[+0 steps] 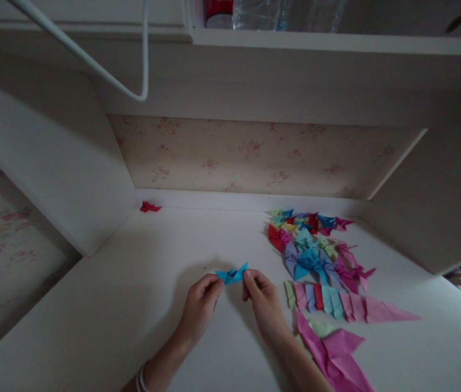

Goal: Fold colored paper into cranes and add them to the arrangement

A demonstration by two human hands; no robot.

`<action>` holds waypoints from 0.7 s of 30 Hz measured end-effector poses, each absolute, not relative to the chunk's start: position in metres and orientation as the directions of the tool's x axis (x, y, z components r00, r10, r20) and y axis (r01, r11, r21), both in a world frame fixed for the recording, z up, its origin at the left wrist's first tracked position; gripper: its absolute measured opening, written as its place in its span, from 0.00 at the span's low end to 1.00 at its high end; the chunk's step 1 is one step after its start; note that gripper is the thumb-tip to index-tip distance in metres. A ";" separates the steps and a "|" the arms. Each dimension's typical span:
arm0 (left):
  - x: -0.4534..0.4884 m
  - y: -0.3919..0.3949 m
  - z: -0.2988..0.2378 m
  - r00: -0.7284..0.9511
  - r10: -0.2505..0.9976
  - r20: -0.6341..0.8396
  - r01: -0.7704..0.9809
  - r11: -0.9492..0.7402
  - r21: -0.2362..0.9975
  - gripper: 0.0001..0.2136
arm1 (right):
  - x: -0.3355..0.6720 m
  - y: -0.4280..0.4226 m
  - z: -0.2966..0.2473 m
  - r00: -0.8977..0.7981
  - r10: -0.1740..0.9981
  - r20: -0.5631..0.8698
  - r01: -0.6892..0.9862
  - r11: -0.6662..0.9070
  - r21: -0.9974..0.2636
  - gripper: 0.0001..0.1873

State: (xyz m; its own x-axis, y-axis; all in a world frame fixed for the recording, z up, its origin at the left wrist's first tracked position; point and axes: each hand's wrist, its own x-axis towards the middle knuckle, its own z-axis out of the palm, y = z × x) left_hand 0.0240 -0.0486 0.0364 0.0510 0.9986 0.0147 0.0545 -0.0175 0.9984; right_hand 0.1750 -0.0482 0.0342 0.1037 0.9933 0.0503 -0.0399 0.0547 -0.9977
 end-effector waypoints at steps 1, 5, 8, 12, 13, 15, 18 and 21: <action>0.024 -0.048 0.036 0.050 0.999 0.013 0.054 -0.016 0.998 0.13 | 0.175 -0.048 0.034 0.106 0.993 0.047 -0.040 0.051 -0.998 0.19; 0.023 -0.047 0.035 0.049 0.999 0.016 0.063 -0.020 0.998 0.13 | 0.174 -0.048 0.032 0.110 0.993 0.044 -0.057 0.051 -0.997 0.19; 0.021 -0.048 0.036 0.025 0.999 0.042 0.083 -0.044 0.996 0.12 | 0.174 -0.048 0.032 0.108 0.994 0.032 -0.074 0.040 -0.996 0.19; 0.016 -0.047 0.037 -0.001 0.994 0.108 0.120 -0.107 0.987 0.19 | 0.174 -0.047 0.034 0.078 0.997 0.012 -0.125 0.022 -0.992 0.19; 0.014 -0.047 0.036 0.002 0.993 0.117 0.149 -0.116 0.982 0.19 | 0.174 -0.046 0.034 0.077 0.997 0.011 -0.142 0.021 -0.990 0.19; 0.010 -0.045 0.035 0.008 0.993 0.116 0.210 -0.115 0.971 0.17 | 0.173 -0.045 0.034 0.082 0.997 0.009 -0.167 0.022 -0.986 0.20; 0.005 -0.042 0.031 0.021 0.996 0.088 0.262 -0.091 0.961 0.17 | 0.174 -0.044 0.033 0.098 0.995 0.001 -0.195 0.020 -0.981 0.21; 0.005 -0.040 0.028 0.038 0.998 0.059 0.284 -0.068 0.956 0.18 | 0.174 -0.043 0.033 0.118 0.993 -0.007 -0.227 0.020 -0.974 0.21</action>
